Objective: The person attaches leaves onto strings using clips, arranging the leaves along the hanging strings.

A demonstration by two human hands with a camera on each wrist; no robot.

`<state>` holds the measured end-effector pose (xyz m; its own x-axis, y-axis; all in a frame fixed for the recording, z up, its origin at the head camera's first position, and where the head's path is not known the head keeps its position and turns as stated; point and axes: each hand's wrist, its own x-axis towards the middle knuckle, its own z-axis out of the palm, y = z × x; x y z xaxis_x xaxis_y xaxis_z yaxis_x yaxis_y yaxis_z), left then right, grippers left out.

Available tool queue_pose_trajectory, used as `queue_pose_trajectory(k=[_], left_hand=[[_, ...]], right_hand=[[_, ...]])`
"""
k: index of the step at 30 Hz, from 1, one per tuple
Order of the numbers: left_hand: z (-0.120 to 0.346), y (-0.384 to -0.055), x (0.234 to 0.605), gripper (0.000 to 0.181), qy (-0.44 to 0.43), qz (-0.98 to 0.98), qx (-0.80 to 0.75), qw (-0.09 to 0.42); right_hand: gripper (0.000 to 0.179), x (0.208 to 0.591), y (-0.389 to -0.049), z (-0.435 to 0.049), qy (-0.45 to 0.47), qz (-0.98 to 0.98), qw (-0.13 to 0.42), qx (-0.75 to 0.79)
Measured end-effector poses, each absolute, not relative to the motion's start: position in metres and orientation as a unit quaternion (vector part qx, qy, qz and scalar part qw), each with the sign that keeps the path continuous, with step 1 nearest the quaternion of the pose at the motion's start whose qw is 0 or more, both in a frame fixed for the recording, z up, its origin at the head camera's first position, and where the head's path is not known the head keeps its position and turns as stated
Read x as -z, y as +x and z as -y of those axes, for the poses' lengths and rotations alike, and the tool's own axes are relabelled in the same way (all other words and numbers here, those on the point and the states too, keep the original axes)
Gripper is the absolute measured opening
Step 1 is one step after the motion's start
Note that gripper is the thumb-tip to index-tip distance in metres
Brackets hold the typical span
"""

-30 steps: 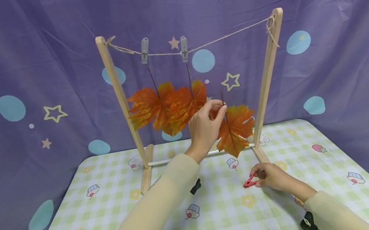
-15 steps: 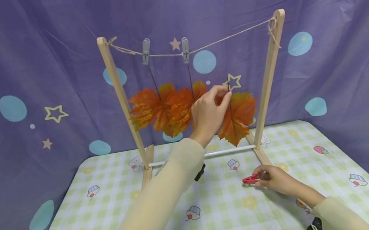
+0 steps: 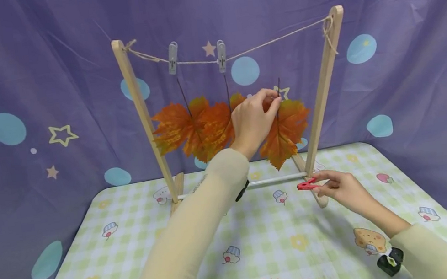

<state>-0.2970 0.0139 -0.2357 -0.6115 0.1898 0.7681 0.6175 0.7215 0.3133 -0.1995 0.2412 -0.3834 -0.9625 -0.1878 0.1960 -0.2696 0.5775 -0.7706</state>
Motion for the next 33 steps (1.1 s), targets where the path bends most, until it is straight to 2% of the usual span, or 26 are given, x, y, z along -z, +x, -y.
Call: queue_pose_trajectory(k=[12, 19, 27, 33], left_hand=[[-0.021, -0.303, 0.225, 0.023, -0.216, 0.865, 0.288, 0.349], [-0.024, -0.302, 0.222, 0.023, -0.198, 0.871, 0.300, 0.336], [-0.024, -0.304, 0.221, 0.024, -0.194, 0.873, 0.297, 0.336], [-0.025, -0.305, 0.219, 0.024, -0.188, 0.873, 0.296, 0.340]], right_hand=[[0.045, 0.303, -0.214, -0.248, 0.117, 0.891, 0.136, -0.416], [0.044, 0.274, -0.223, -0.245, 0.122, 0.880, 0.168, -0.428], [0.044, 0.244, -0.239, -0.238, 0.137, 0.843, 0.237, -0.463], [0.039, 0.217, -0.247, -0.231, 0.135, 0.836, 0.250, -0.469]])
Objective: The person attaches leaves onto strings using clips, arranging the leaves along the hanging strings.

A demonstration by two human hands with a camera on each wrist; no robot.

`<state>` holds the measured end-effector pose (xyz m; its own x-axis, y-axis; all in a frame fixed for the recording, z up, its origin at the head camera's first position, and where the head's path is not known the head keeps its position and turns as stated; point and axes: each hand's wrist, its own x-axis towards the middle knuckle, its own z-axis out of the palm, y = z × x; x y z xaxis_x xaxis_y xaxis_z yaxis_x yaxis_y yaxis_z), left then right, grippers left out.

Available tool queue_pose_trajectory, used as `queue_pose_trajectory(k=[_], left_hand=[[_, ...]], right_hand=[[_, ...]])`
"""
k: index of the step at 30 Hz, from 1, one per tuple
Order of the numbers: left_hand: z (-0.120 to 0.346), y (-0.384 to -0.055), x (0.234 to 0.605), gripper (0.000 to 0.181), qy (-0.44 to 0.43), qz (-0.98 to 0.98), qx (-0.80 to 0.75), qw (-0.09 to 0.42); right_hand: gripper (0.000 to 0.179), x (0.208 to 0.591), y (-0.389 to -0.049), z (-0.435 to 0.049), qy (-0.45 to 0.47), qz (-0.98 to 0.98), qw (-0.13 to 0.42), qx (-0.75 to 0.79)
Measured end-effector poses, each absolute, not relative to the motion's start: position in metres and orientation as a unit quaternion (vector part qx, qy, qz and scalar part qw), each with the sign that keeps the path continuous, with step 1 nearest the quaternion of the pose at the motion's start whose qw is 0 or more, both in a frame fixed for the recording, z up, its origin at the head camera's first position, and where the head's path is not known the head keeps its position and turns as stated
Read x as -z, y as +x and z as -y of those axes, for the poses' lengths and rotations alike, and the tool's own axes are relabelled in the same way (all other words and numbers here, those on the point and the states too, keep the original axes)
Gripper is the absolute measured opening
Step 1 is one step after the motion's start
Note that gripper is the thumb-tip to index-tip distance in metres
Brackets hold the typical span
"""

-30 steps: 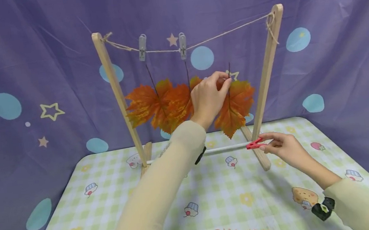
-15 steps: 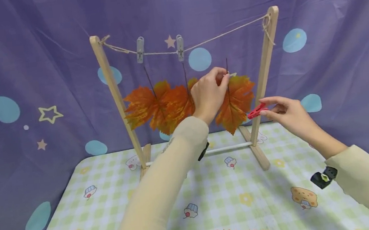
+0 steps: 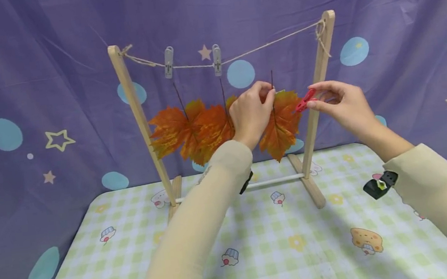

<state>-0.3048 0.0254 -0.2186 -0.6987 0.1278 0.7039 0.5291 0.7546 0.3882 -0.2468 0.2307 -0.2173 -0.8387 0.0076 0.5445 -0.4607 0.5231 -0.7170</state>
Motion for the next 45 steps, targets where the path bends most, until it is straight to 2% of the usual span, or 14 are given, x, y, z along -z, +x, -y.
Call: queue_pose_trajectory(k=[13, 30, 45], left_hand=[[-0.032, -0.304, 0.219, 0.023, -0.165, 0.865, 0.305, 0.361], [-0.036, -0.309, 0.221, 0.021, -0.158, 0.863, 0.311, 0.365], [-0.038, -0.310, 0.224, 0.019, -0.165, 0.864, 0.300, 0.370]], right_hand=[[0.036, 0.165, -0.262, -0.211, 0.160, 0.794, 0.292, -0.509], [0.024, 0.117, -0.285, -0.197, 0.169, 0.761, 0.402, -0.481], [0.022, 0.100, -0.298, -0.186, 0.138, 0.805, 0.416, -0.399]])
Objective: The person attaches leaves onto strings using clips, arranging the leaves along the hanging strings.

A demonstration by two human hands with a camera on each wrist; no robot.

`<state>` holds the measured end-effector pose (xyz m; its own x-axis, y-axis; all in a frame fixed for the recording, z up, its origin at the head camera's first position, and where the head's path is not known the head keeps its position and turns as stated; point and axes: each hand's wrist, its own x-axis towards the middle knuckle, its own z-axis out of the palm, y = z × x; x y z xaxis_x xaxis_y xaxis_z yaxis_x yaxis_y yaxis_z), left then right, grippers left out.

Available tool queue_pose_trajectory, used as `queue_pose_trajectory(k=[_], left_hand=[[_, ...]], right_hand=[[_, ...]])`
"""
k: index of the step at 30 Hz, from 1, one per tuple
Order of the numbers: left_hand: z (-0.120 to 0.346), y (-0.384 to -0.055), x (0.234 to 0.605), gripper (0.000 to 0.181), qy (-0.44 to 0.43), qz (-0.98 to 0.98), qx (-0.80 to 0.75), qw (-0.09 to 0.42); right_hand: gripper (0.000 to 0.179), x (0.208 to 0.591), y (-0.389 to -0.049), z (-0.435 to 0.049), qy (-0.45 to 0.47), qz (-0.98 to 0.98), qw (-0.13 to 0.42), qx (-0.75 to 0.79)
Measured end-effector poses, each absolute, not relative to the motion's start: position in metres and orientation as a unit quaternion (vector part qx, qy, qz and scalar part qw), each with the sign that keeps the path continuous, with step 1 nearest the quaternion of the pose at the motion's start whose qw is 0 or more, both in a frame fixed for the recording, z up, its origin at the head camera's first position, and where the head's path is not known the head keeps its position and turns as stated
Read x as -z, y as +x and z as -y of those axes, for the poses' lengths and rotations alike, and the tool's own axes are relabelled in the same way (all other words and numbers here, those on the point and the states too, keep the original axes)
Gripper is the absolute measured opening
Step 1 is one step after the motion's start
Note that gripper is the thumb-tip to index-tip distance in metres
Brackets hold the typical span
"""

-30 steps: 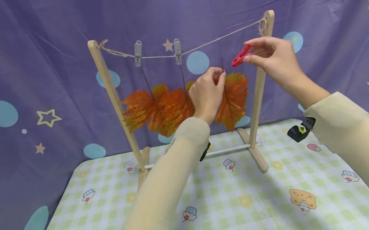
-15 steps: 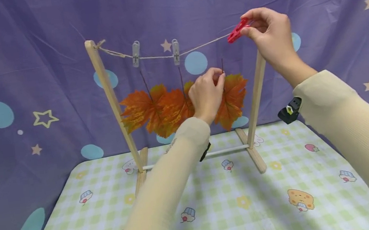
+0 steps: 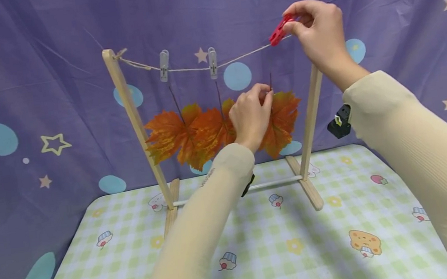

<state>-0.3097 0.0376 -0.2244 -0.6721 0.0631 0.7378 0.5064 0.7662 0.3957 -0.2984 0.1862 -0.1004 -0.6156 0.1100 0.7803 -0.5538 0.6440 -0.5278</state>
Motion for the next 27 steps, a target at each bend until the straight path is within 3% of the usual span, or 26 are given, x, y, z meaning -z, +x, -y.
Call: queue_pose_trajectory(k=[12, 27], left_hand=[[-0.0336, -0.3116, 0.2294, 0.019, -0.169, 0.871, 0.294, 0.354], [-0.0310, -0.3138, 0.2274, 0.018, -0.178, 0.865, 0.287, 0.370]], right_hand=[[0.028, 0.0995, -0.2979, -0.1866, 0.132, 0.872, 0.341, -0.326], [0.028, 0.1032, -0.2938, -0.1860, 0.166, 0.903, 0.286, -0.274]])
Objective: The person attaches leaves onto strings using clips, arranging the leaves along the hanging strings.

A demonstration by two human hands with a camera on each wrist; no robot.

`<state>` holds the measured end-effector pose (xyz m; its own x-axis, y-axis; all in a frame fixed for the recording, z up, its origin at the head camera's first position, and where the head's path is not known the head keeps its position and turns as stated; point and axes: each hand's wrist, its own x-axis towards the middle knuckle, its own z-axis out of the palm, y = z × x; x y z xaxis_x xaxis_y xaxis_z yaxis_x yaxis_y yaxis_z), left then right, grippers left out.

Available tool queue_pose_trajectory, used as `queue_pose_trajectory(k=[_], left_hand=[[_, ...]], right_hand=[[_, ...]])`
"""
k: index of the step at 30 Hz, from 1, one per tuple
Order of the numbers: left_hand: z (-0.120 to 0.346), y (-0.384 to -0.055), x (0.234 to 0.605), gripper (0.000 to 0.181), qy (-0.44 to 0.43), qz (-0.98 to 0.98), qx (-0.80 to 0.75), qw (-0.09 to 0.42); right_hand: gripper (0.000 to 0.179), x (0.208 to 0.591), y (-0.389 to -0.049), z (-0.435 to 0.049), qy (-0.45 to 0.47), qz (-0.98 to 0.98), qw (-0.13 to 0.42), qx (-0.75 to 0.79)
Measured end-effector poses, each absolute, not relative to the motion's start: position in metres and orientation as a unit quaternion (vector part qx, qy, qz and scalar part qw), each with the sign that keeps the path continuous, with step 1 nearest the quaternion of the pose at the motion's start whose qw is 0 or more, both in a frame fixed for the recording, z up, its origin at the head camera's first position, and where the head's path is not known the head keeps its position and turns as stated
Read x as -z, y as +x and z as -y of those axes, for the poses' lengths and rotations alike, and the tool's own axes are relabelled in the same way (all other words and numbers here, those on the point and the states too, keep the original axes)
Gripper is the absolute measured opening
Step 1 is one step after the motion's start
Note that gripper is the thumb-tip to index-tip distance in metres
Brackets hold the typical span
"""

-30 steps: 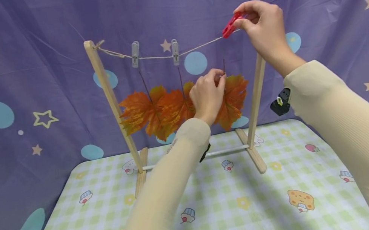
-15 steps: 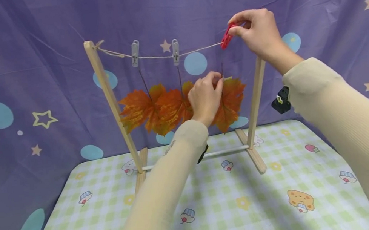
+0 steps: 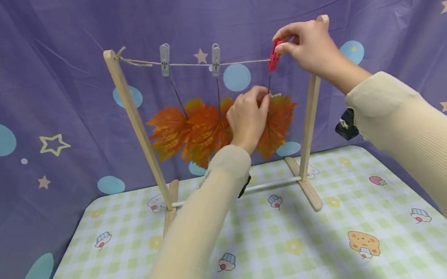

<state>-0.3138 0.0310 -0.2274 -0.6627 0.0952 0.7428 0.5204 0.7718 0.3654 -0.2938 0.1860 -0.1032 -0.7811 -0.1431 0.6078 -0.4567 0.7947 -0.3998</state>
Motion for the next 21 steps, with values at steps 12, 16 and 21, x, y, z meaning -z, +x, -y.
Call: queue_pose_trajectory(k=[12, 16, 21], left_hand=[[-0.0284, -0.3155, 0.2294, 0.019, -0.183, 0.865, 0.286, 0.370], [-0.0264, -0.3156, 0.2289, 0.019, -0.183, 0.863, 0.289, 0.372], [-0.0251, -0.3131, 0.2283, 0.020, -0.182, 0.867, 0.290, 0.362]], right_hand=[[0.033, 0.1086, -0.2954, -0.1870, 0.176, 0.904, 0.280, -0.271], [0.036, 0.1107, -0.2950, -0.1864, 0.185, 0.899, 0.292, -0.269], [0.041, 0.1126, -0.2939, -0.1826, 0.193, 0.887, 0.309, -0.283]])
